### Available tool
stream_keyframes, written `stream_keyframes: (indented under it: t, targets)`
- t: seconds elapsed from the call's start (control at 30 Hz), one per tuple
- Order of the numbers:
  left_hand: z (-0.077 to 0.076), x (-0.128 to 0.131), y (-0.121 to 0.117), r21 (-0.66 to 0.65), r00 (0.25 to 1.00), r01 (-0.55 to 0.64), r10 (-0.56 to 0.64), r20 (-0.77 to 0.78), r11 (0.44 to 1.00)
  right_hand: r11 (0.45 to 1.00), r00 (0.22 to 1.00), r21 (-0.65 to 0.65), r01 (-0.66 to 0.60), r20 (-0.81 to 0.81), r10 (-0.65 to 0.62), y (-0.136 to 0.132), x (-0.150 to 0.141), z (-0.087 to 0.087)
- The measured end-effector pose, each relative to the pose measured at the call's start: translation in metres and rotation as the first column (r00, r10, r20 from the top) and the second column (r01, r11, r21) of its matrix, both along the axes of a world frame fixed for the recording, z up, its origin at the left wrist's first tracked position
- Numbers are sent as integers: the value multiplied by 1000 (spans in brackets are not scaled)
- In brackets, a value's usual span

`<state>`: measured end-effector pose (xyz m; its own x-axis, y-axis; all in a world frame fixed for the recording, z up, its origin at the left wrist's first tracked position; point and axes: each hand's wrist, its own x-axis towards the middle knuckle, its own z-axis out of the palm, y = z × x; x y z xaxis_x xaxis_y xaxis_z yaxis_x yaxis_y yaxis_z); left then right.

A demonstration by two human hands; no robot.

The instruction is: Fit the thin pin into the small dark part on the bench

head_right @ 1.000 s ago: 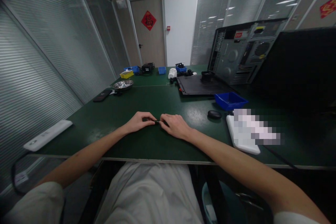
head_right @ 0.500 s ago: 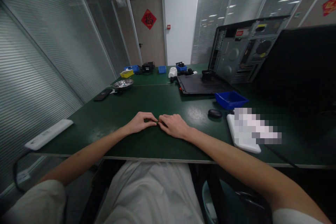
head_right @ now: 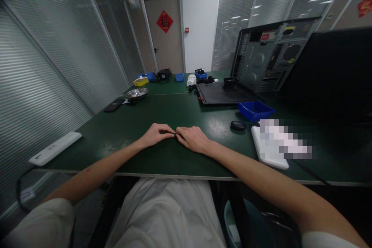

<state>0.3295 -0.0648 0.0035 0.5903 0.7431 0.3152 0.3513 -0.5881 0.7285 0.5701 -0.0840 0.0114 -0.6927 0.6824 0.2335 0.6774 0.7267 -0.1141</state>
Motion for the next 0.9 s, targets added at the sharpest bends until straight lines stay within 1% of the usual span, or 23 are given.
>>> stream_keyframes:
  t: [0.17,0.27,0.37,0.43,0.53,0.63,0.77,0.83,0.9]
  targets:
    - [0,-4,8,-7,999,-49,49,-8,999,1000,1000,9,4,7,-4,-1,0,1]
    - [-2,-5,18,59,994,-75,79,-75,995,1000,1000,11,10,-1,-10,-1,-1,0]
    - [-3,-4,25,152,984,-56,80,-160,987,1000,1000,9,12,-13,-12,0,0,-1]
    - [-4,-4,27,187,978,-38,75,-194,982,1000,999,9,13,-34,-12,0,1,-2]
    - [-3,-7,24,185,979,-30,66,-193,982,1000,996,15,8,-87,-7,0,2,-2]
    - [2,-9,13,169,984,-24,52,-168,985,1000,989,5,5,-145,-4,-1,4,-2]
    - [9,-6,0,190,987,61,-31,-160,980,1000,981,-9,13,-192,-14,-2,4,0]
    - [11,-4,-1,211,985,81,-46,-168,974,1000,980,-15,14,-200,-17,-3,4,2]
    - [11,-5,2,224,984,73,-34,-175,972,1000,979,-23,13,-202,-17,-3,4,3]
